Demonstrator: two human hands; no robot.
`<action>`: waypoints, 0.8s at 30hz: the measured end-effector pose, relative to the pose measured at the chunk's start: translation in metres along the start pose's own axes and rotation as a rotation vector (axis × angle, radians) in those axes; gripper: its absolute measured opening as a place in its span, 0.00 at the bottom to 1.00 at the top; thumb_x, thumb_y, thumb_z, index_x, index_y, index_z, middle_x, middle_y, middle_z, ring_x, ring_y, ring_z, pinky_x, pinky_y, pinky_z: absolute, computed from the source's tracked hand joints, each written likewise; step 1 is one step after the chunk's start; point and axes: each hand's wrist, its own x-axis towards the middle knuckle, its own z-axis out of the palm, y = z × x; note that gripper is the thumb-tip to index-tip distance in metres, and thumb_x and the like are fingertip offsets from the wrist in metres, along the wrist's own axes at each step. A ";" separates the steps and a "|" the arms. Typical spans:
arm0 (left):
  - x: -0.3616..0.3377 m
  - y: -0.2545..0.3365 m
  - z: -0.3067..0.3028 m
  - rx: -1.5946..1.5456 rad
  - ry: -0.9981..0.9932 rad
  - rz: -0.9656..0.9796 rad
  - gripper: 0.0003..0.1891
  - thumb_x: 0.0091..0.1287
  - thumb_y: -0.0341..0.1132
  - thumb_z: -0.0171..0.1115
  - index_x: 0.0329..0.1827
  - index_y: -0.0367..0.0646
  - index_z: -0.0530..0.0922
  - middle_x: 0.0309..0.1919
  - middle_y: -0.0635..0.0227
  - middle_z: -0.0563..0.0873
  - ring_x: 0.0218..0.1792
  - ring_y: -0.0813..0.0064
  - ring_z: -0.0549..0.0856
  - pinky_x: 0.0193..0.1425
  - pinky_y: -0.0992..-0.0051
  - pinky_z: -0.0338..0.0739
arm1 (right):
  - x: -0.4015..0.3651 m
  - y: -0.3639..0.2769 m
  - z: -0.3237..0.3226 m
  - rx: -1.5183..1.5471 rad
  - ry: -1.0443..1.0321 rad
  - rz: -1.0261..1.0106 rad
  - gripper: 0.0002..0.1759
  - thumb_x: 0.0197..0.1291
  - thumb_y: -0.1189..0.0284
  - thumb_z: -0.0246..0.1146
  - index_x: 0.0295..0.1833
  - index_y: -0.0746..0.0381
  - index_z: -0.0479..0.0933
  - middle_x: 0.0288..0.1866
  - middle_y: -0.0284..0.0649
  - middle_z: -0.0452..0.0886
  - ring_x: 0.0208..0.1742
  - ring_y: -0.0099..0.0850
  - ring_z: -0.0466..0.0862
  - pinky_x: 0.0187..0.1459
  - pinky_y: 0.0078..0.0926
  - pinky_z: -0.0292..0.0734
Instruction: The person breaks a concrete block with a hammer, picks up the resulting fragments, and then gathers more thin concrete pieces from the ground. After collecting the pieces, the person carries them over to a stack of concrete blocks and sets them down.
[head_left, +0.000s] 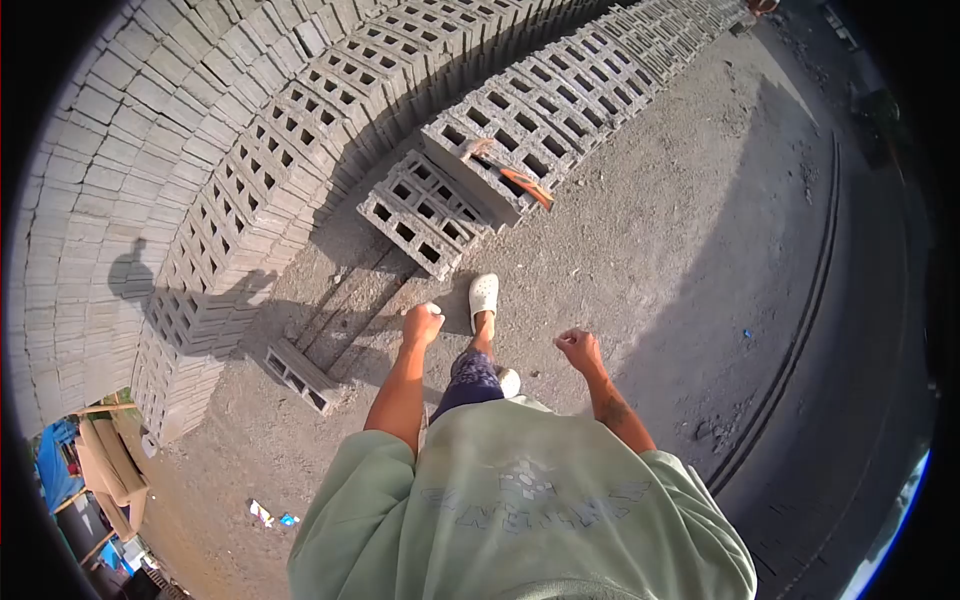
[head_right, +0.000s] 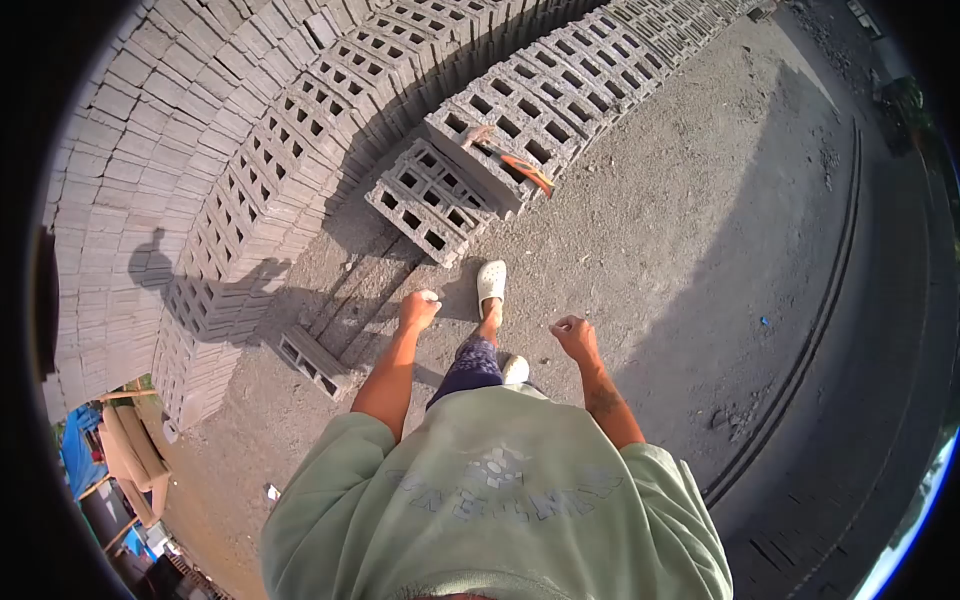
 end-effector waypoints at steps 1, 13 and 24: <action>0.021 0.018 0.003 0.051 0.002 -0.038 0.11 0.50 0.39 0.65 0.35 0.44 0.82 0.32 0.58 0.85 0.38 0.58 0.84 0.43 0.65 0.77 | 0.011 0.005 0.005 -0.028 -0.057 0.023 0.16 0.45 0.61 0.67 0.36 0.62 0.81 0.29 0.46 0.82 0.32 0.37 0.83 0.35 0.32 0.76; 0.291 0.014 0.164 0.538 0.016 0.097 0.25 0.46 0.42 0.70 0.46 0.43 0.73 0.44 0.63 0.77 0.49 0.64 0.74 0.53 0.60 0.67 | 0.123 0.056 0.059 0.346 -0.164 0.591 0.16 0.54 0.63 0.63 0.41 0.65 0.79 0.27 0.35 0.81 0.30 0.19 0.76 0.37 0.17 0.70; 0.310 0.021 0.201 0.461 0.270 0.203 0.19 0.45 0.34 0.63 0.42 0.43 0.73 0.36 0.63 0.75 0.41 0.64 0.74 0.48 0.62 0.64 | 0.081 0.086 0.049 0.385 -0.253 0.706 0.14 0.58 0.65 0.61 0.41 0.66 0.77 0.29 0.34 0.80 0.31 0.21 0.78 0.38 0.19 0.72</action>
